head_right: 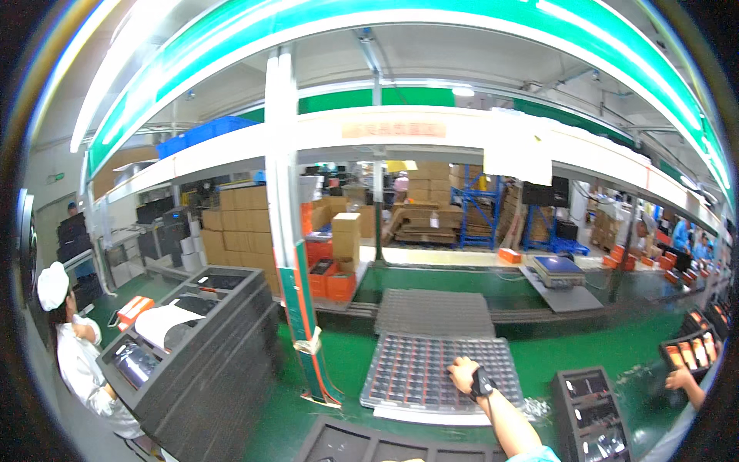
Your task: Picking up items from a tray and placing them into a protective foam slot for packaging.
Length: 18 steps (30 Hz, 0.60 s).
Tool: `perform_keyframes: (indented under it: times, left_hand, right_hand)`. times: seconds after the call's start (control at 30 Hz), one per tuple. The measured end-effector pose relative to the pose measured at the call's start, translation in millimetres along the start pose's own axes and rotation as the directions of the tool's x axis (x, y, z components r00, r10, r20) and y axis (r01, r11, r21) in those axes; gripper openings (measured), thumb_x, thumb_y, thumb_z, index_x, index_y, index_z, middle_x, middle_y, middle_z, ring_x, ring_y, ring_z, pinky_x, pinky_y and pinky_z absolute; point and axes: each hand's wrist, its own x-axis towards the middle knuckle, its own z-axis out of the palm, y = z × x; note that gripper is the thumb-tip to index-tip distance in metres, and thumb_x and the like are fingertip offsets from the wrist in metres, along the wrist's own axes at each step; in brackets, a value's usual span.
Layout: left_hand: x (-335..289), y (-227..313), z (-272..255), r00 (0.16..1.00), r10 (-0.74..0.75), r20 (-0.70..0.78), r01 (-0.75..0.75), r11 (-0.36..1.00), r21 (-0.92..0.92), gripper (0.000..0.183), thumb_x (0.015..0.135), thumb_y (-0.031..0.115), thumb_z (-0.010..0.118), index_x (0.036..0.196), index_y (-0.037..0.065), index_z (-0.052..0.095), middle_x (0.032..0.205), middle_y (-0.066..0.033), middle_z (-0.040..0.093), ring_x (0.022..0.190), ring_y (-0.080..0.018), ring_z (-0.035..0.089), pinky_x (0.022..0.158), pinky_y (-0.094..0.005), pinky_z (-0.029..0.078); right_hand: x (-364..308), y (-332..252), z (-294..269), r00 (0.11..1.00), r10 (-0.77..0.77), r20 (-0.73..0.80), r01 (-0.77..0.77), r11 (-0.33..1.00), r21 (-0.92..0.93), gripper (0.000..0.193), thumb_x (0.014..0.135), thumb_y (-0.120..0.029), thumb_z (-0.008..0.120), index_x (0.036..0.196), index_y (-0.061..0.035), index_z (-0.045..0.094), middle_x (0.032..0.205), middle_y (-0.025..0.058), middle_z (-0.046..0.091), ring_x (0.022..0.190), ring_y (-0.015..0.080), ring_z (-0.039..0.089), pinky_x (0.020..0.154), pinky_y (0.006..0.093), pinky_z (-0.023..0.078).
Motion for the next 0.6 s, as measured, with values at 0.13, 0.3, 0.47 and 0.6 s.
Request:
perform_keyframes:
  times: [0.13,0.3,0.47,0.6]
  left_hand:
    - [-4,-1,5,0.999,-0.034,0.036,0.036,0.998,-0.061,0.055,0.083,0.04,0.072,0.129,0.013,0.06,0.118,-0.0071,0.06,0.1,-0.0284,0.057,0.075,-0.0372,0.054]
    - [1,-18,35,0.996,0.084,-0.035,-0.087,0.991,-0.105,0.055,0.084,0.05,0.069,0.127,0.016,0.061,0.116,-0.0064,0.061,0.099,-0.0306,0.057,0.069,-0.0417,0.053]
    - [-1,-22,37,0.987,0.084,-0.139,-0.096,0.992,-0.078,0.053,0.085,0.052,0.068,0.124,0.017,0.063,0.112,-0.0051,0.062,0.093,-0.03,0.057,0.066,-0.0419,0.053]
    - [-2,-24,38,0.985,0.083,-0.154,-0.095,0.993,-0.072,0.052,0.084,0.051,0.07,0.123,0.017,0.063,0.112,-0.005,0.062,0.093,-0.03,0.057,0.066,-0.0417,0.052]
  right_hand:
    - [-5,-1,20,0.952,-0.064,-0.301,0.079,0.996,0.038,0.008,0.069,-0.014,0.068,0.074,-0.0074,0.069,0.075,0.0138,0.06,0.077,0.0355,0.06,0.069,0.0485,0.05]
    - [-28,38,56,0.924,-0.065,-0.376,0.044,0.997,-0.065,0.016,0.057,-0.013,0.078,0.069,-0.0076,0.068,0.083,0.0095,0.064,0.094,0.0314,0.057,0.085,0.044,0.044]
    - [3,25,24,0.977,-0.099,-0.189,0.083,0.992,-0.092,0.009,0.063,-0.007,0.076,0.07,-0.0042,0.072,0.081,0.011,0.063,0.09,0.0318,0.055,0.084,0.044,0.043]
    - [10,37,43,0.949,-0.058,-0.309,0.045,0.998,-0.049,0.007,0.066,-0.002,0.072,0.073,-0.0015,0.073,0.08,0.0124,0.062,0.089,0.0324,0.054,0.083,0.0435,0.043]
